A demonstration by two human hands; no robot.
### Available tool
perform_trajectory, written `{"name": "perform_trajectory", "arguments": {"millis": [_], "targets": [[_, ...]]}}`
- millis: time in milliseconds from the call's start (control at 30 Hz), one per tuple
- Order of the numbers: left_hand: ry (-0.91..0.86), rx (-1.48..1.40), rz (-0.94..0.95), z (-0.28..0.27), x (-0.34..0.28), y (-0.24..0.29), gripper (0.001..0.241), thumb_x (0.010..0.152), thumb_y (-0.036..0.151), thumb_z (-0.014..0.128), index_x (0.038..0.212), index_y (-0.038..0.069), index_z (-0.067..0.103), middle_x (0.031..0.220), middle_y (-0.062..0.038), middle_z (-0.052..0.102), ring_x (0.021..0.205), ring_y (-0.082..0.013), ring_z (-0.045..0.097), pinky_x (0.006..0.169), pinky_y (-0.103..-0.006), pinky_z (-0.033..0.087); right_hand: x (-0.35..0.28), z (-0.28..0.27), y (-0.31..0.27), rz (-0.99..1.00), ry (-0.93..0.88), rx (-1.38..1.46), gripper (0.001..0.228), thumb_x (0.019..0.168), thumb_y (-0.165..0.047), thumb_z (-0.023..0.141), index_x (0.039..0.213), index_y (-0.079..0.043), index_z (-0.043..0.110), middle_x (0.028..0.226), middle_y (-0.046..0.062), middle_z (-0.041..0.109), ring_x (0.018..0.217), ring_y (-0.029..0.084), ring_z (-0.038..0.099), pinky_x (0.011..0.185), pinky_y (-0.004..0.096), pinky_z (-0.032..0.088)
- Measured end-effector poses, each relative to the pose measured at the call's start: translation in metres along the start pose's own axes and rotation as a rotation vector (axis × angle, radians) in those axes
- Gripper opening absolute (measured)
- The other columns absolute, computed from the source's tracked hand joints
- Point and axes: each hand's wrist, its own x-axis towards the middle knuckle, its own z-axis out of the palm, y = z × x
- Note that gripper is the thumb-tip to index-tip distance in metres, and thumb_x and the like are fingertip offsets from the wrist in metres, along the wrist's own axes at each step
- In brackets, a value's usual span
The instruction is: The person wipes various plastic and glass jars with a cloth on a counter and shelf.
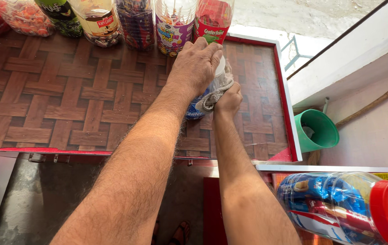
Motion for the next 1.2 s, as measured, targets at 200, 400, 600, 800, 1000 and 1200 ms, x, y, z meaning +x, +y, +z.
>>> {"name": "perform_trajectory", "arguments": {"millis": [200,400,600,800,1000,1200], "targets": [[0.009,0.144,0.142,0.016,0.009,-0.016,0.038,0.113,0.027,0.034,0.132,0.014,0.065,0.125,-0.008,0.064,0.119,-0.0269,0.060,0.105,-0.0430,0.051,-0.005,0.026,-0.060,-0.413,-0.071,-0.690,0.041,0.109,-0.037,0.034,0.110,-0.008,0.063,0.088,0.014,0.068,0.079,0.028,0.069,0.066,0.048,0.055],[-0.011,-0.139,-0.079,0.022,0.011,-0.013,0.079,0.104,0.062,0.014,0.165,0.014,0.026,0.131,-0.015,0.063,0.102,-0.0305,0.062,0.103,-0.0468,0.049,-0.043,0.024,-0.058,-0.349,-0.018,-0.734,0.034,0.107,-0.038,0.036,0.107,-0.013,0.058,0.082,0.010,0.067,0.079,0.027,0.073,0.069,0.050,0.056],[0.016,-0.198,-0.071,0.013,0.008,-0.008,0.101,0.089,0.088,0.017,0.163,0.019,0.013,0.134,-0.015,0.063,0.101,-0.0276,0.067,0.093,-0.0478,0.054,-0.066,0.014,-0.039,-0.753,-0.010,-0.740,0.029,0.114,-0.031,0.039,0.117,-0.007,0.054,0.104,0.012,0.061,0.093,0.028,0.069,0.074,0.048,0.056],[-0.046,-0.514,-0.193,0.009,0.016,-0.012,0.113,0.079,0.091,0.013,0.167,0.020,0.004,0.118,-0.017,0.077,0.109,-0.0308,0.077,0.106,-0.0474,0.056,-0.022,0.030,-0.072,-0.947,-0.229,-0.778,0.026,0.114,-0.027,0.047,0.129,-0.007,0.055,0.104,0.009,0.067,0.094,0.023,0.071,0.076,0.041,0.061],[-0.122,-0.675,-0.311,0.006,0.016,-0.025,0.111,0.081,0.094,0.018,0.167,0.025,0.004,0.142,-0.023,0.063,0.134,-0.0384,0.060,0.117,-0.0514,0.044,-0.044,0.033,-0.069,-1.058,-0.271,-1.078,0.025,0.115,-0.024,0.055,0.133,-0.007,0.060,0.119,0.008,0.069,0.118,0.027,0.066,0.106,0.044,0.057],[-0.093,-0.639,-0.255,0.012,0.014,-0.027,0.111,0.077,0.098,0.019,0.165,0.032,0.009,0.153,-0.019,0.055,0.141,-0.0386,0.052,0.117,-0.0531,0.042,-0.069,0.016,-0.036,-1.106,-0.142,-1.036,0.039,0.112,-0.024,0.056,0.147,-0.008,0.050,0.146,0.013,0.053,0.149,0.040,0.043,0.131,0.053,0.032]]}}
